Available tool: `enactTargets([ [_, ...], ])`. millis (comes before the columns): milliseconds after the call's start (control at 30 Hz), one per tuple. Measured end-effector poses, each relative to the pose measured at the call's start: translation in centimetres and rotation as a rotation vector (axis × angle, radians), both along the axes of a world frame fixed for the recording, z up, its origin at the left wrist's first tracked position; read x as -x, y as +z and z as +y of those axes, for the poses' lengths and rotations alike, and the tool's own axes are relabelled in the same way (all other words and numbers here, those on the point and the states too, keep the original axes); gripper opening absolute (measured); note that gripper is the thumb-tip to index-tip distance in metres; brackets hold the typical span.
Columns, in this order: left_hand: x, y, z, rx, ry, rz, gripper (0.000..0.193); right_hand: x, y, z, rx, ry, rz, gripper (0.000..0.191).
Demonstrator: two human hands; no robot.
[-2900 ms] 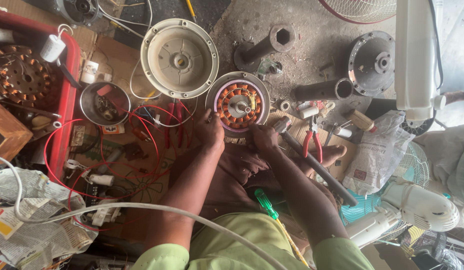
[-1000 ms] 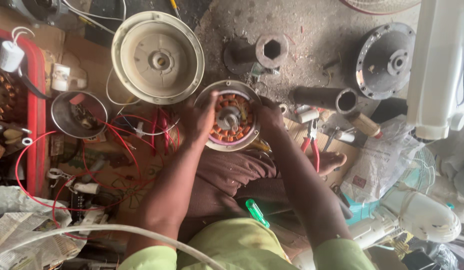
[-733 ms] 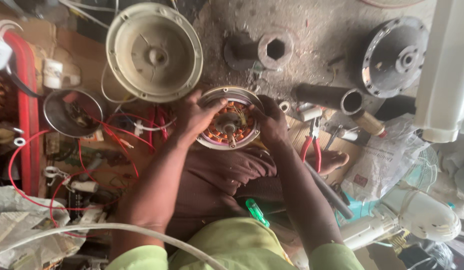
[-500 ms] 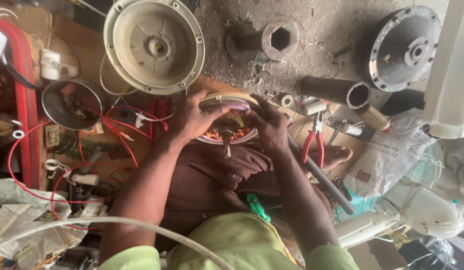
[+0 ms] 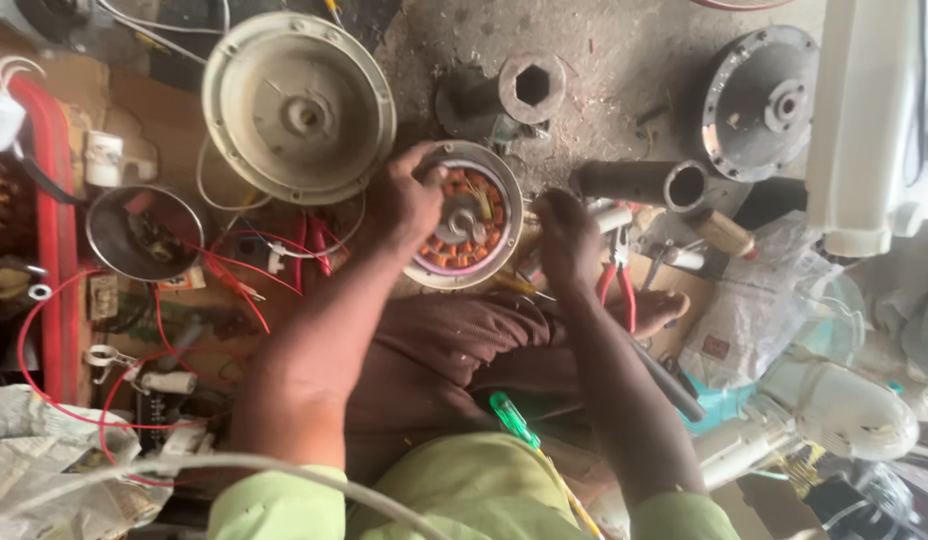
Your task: The person disassembles a ceiling fan motor by removing the outer casing and inspecting the internal windings. They use a screwdriver to loosen screws and a hammer to tap components, then reassemble the casing and secure it with screws.
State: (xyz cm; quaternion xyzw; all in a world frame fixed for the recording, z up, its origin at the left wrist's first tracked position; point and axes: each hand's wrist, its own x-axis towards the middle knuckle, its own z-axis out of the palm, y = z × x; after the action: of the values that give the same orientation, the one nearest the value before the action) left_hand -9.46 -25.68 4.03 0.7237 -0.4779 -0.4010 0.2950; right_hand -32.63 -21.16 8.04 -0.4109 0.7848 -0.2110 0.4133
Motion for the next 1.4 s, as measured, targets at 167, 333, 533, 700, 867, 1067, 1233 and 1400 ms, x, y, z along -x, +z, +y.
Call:
enactTargets([
  [167, -1.4, 0.2, 3.4, 0.234, -0.169, -0.036, 0.041, 4.5, 2.3, 4.9, -0.527, 0.415, 0.391, 0.040],
  [333, 0.3, 5.9, 7.4, -0.162, -0.506, -0.354, 0.113, 4.3, 1.6, 6.8, -0.365, 0.830, 0.518, 0.042],
  [533, 3.2, 7.7, 6.4, -0.288, -0.470, -0.467, 0.140, 7.1, 2.5, 6.9, -0.263, 0.396, -0.392, 0.031],
  [700, 3.5, 6.1, 6.1, -0.260, -0.500, -0.462, 0.139, 6.9, 5.2, 4.0, -0.199, 0.485, -0.242, 0.046],
  [867, 3.7, 6.1, 5.4, -0.278, -0.533, -0.514, 0.139, 2.7, 5.2, 0.1, 0.058, 0.554, -0.035, 0.046],
  [1067, 4.2, 6.0, 4.7, -0.366, -0.527, -0.496, 0.143, 0.2, 4.1, -3.1, -0.025, 0.557, 0.130, 0.049],
  [1233, 4.1, 5.4, 4.8, -0.362, -0.524, -0.513, 0.140, 0.6, 3.8, -4.8, -0.081, 0.437, 0.017, 0.050],
  [1400, 4.1, 4.8, 5.2, -0.208, -0.455, -0.547, 0.135, 0.2, 3.1, -3.4, -0.171, 0.415, 0.097, 0.054],
])
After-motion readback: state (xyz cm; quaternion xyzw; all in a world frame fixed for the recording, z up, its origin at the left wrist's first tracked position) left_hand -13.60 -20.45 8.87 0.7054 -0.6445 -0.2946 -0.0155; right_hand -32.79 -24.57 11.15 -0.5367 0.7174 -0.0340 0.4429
